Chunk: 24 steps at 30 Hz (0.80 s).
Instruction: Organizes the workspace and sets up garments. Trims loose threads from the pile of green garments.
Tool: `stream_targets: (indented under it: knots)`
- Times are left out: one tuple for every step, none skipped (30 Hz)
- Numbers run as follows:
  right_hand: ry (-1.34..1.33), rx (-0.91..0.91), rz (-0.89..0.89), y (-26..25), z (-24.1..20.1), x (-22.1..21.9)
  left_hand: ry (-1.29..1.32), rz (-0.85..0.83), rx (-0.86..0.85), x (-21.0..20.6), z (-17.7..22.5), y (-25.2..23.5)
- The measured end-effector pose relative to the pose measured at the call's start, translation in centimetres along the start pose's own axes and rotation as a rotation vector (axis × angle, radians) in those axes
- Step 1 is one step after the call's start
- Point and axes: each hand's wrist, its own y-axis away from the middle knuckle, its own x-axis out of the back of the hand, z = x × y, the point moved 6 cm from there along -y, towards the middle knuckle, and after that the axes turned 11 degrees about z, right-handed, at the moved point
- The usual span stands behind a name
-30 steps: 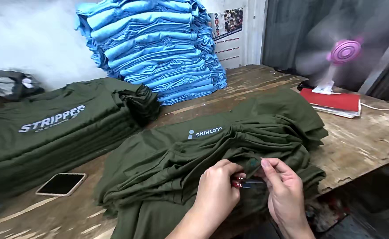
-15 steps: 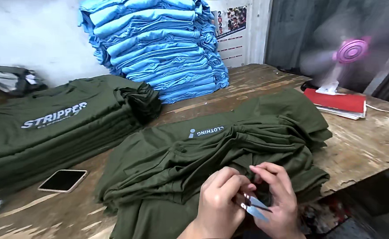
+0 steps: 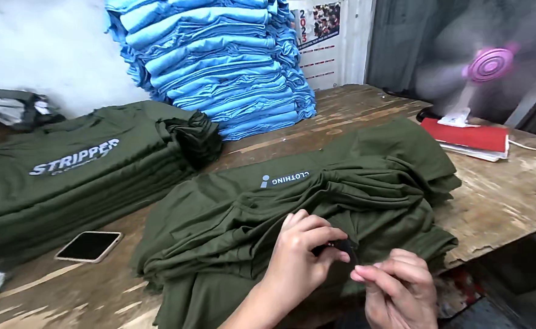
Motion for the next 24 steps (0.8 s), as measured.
stream_targets:
  knots:
    - [0.001, 0.004, -0.003, 0.0, 0.0, 0.0, -0.002, -0.008, -0.002, -0.2, 0.1, -0.2]
    - [0.003, 0.010, -0.010, 0.0, 0.1, 0.0, -0.009, -0.017, 0.004, -0.2, 0.2, -0.4]
    - [0.004, 0.015, -0.019, 0.0, 0.3, 0.1, -0.017, -0.027, 0.016, -0.2, 0.3, -0.6]
    - [0.005, 0.019, -0.027, 0.0, 0.4, 0.3, -0.022, -0.037, 0.028, -0.1, 0.3, -0.7]
    - [0.011, 0.022, -0.034, 0.0, 0.6, 0.5, -0.029, -0.048, 0.031, -0.1, 0.2, -0.8]
    - [0.018, 0.026, -0.038, 0.0, 0.8, 0.7, -0.033, -0.055, 0.026, -0.1, 0.2, -0.7]
    - [0.027, 0.026, -0.039, 0.0, 0.8, 0.9, -0.036, -0.059, 0.015, 0.0, 0.2, -0.7]
    - [0.029, 0.025, -0.037, -0.1, 0.8, 1.0, -0.036, -0.052, 0.002, 0.0, 0.2, -0.5]
    - [0.030, 0.024, -0.034, -0.1, 0.8, 1.1, -0.038, -0.037, -0.012, 0.0, 0.3, -0.4]
    - [0.032, 0.025, -0.032, -0.1, 0.8, 1.1, -0.049, -0.020, -0.025, 0.1, 0.4, -0.3]
    - [0.034, 0.028, -0.031, -0.1, 0.8, 1.1, -0.068, -0.006, -0.035, 0.2, 0.5, -0.1]
    - [0.035, 0.031, -0.030, 0.0, 0.8, 1.0, -0.089, 0.006, -0.045, 0.3, 0.5, 0.0]
    - [0.033, 0.035, -0.029, 0.0, 0.8, 1.0, -0.105, 0.015, -0.057, 0.3, 0.6, 0.1]
    - [0.030, 0.044, -0.027, 0.0, 0.8, 0.9, -0.114, 0.027, -0.069, 0.4, 0.8, 0.2]
    - [0.024, 0.053, -0.029, 0.0, 0.6, 0.8, -0.123, 0.043, -0.080, 0.4, 0.9, 0.2]
    - [0.014, 0.061, -0.039, 0.0, 0.4, 0.7, -0.128, 0.049, -0.078, 0.5, 1.0, 0.2]
    - [-0.002, 0.071, -0.058, 0.0, 0.2, 0.8, -0.136, 0.038, -0.054, 0.5, 1.0, 0.2]
    - [-0.024, 0.083, -0.087, 0.0, 0.0, 0.9, -0.144, -0.003, 0.000, 0.4, 0.8, 0.1]
    - [-0.044, 0.101, -0.131, 0.0, -0.1, 1.1, -0.145, -0.100, 0.088, 0.3, 0.5, -0.1]
    - [-0.053, 0.114, -0.182, 0.1, -0.1, 1.2, -0.105, -0.245, 0.205, -0.1, 0.1, -0.4]
    - [-0.043, 0.110, -0.211, 0.2, -0.1, 1.0, -0.018, -0.381, 0.325, -0.4, -0.3, -1.0]
    - [0.010, 0.090, -0.223, 0.2, 0.0, 0.6, 0.054, -0.446, 0.394, -0.7, -0.7, -1.8]
    - [0.104, 0.064, -0.231, 0.2, 0.1, -0.2, 0.074, -0.451, 0.412, -0.8, -1.1, -2.8]
    - [0.196, 0.034, -0.260, 0.1, 0.3, -1.2, 0.034, -0.412, 0.391, -0.7, -1.4, -4.1]
